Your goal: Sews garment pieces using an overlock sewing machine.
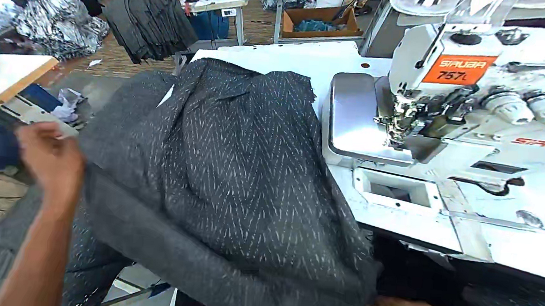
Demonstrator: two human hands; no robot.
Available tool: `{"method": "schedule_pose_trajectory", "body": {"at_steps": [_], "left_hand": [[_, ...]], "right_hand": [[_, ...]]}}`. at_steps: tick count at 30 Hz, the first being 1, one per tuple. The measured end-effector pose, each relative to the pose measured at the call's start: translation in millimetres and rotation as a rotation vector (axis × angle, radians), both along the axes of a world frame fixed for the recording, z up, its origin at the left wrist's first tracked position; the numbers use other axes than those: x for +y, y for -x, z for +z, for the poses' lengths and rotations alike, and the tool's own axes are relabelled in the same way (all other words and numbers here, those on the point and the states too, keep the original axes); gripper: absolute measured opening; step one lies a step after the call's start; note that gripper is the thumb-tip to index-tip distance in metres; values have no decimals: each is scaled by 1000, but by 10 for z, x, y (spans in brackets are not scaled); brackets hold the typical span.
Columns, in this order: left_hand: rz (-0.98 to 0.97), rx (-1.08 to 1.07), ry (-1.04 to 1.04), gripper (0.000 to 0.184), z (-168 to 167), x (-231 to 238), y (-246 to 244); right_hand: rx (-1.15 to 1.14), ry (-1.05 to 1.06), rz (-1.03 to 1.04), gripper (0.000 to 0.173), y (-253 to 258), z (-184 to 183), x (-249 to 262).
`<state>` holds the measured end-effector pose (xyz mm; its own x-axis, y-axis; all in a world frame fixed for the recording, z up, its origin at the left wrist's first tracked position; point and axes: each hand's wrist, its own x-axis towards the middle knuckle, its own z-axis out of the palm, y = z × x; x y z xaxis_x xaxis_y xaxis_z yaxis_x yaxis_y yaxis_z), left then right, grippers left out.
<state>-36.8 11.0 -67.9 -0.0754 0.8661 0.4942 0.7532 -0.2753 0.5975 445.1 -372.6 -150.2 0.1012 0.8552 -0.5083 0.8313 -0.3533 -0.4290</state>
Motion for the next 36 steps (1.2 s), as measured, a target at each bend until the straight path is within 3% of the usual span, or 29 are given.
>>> {"method": "schedule_pose_trajectory", "body": {"at_steps": [1,3,6,8,11,14,16,18,22,26,29,32,36], "left_hand": [[-66,112,46,43,-47,103,-240],[-260,278,112,34,-135,305,-968],[-534,430,141,32,-281,679,-2124],[-602,445,143,34,-331,996,-2697],[-572,464,182,41,-417,1452,-3171],[-537,548,239,48,-546,1795,-3325],[-552,601,225,42,-592,1969,-3343],[-573,618,154,28,-565,2093,-3333],[-760,566,-53,25,-397,2302,-3248],[-817,535,-104,23,46,2311,-3213],[-804,411,-27,28,464,2187,-3234],[-998,343,112,27,757,1867,-3269],[-1221,164,-3,13,1278,1328,-3160]], "right_hand": [[-145,-17,-49,44,117,63,152],[-283,-325,-134,45,301,153,538],[-261,-765,-175,32,444,127,1252],[-211,-821,-198,29,427,-33,1592],[-292,-901,-269,28,367,-309,1726],[-286,-989,-289,31,339,-420,1694],[-297,-1015,-305,34,338,-436,1730],[-330,-1018,-318,38,350,-448,1767],[-375,-1040,-310,41,368,-486,1771],[-367,-1052,-302,41,378,-478,1760],[-364,-1053,-308,42,379,-484,1757],[-344,-1048,-298,41,371,-481,1742],[-104,-1053,-293,32,308,-328,1695]]}}
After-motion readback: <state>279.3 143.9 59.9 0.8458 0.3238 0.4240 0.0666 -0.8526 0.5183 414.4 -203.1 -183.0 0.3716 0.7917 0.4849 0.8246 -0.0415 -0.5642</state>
